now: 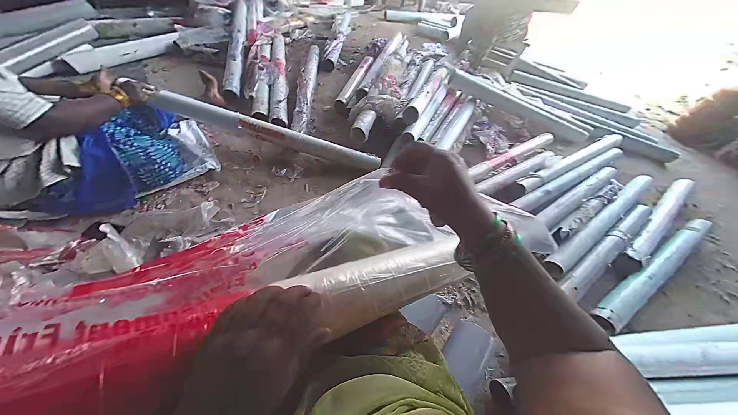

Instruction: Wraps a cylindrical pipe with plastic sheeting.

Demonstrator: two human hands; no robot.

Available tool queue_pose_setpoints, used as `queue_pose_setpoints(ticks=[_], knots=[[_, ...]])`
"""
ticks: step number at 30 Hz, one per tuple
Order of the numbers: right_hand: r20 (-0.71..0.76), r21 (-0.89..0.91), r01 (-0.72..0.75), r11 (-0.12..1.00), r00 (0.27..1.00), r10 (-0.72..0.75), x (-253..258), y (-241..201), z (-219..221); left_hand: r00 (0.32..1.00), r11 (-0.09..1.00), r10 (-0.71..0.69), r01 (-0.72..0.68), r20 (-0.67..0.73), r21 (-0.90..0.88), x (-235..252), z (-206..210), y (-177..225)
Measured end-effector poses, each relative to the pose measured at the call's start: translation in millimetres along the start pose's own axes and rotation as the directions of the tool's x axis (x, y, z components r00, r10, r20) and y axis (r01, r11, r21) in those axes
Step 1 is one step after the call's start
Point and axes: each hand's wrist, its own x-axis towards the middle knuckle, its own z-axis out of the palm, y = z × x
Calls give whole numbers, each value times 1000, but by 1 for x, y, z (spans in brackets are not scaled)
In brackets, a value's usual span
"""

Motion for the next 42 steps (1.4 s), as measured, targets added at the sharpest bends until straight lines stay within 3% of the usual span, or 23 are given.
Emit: queue_pose_setpoints(ticks=[2, 4, 7, 9, 13, 16, 20, 26, 30, 36, 39, 42], knots=[[52, 162, -134, 978, 991, 127, 5, 11, -6, 997, 999, -46, 46, 67, -1, 0, -1, 0], [-9, 302, -133, 944, 990, 143, -1, 25, -23, 993, 997, -70, 72, 91, -21, -3, -1, -2], [-323, 180, -102, 978, 933, 157, -25, 55, -60, 995, 997, -65, 68, 76, -36, -5, 0, -7], [-444, 125, -198, 972, 865, 234, -56, 83, -85, 995, 997, -59, 63, 79, -50, -2, -1, -10], [-425, -22, -490, 872, 794, 435, -139, 134, -101, 987, 992, -79, 92, 140, -85, 4, -2, -16], [-406, 59, -609, 791, 709, 577, -175, 182, -92, 980, 990, -83, 102, 180, -100, 8, -5, -18], [-375, 218, -631, 745, 650, 661, -186, 214, -71, 978, 994, -53, 71, 203, -78, 7, -5, -13], [-385, 40, -548, 836, 763, 519, -161, 236, -71, 992, 1000, 7, -4, 129, -19, -2, 0, -6], [-401, 20, -529, 849, 773, 491, -151, 227, -71, 989, 994, 88, -94, 116, 47, -5, 2, -5], [-555, -60, -507, 860, 733, 393, -128, 197, -100, 959, 946, 256, -274, 121, 171, -14, 10, -4], [-574, -102, -499, 861, 736, 359, -86, 179, -129, 951, 951, 256, -280, 171, 134, -27, 12, 7], [-488, -238, -485, 842, 809, 328, -25, 163, -131, 951, 940, 269, -294, 153, 175, -39, 16, 13]])
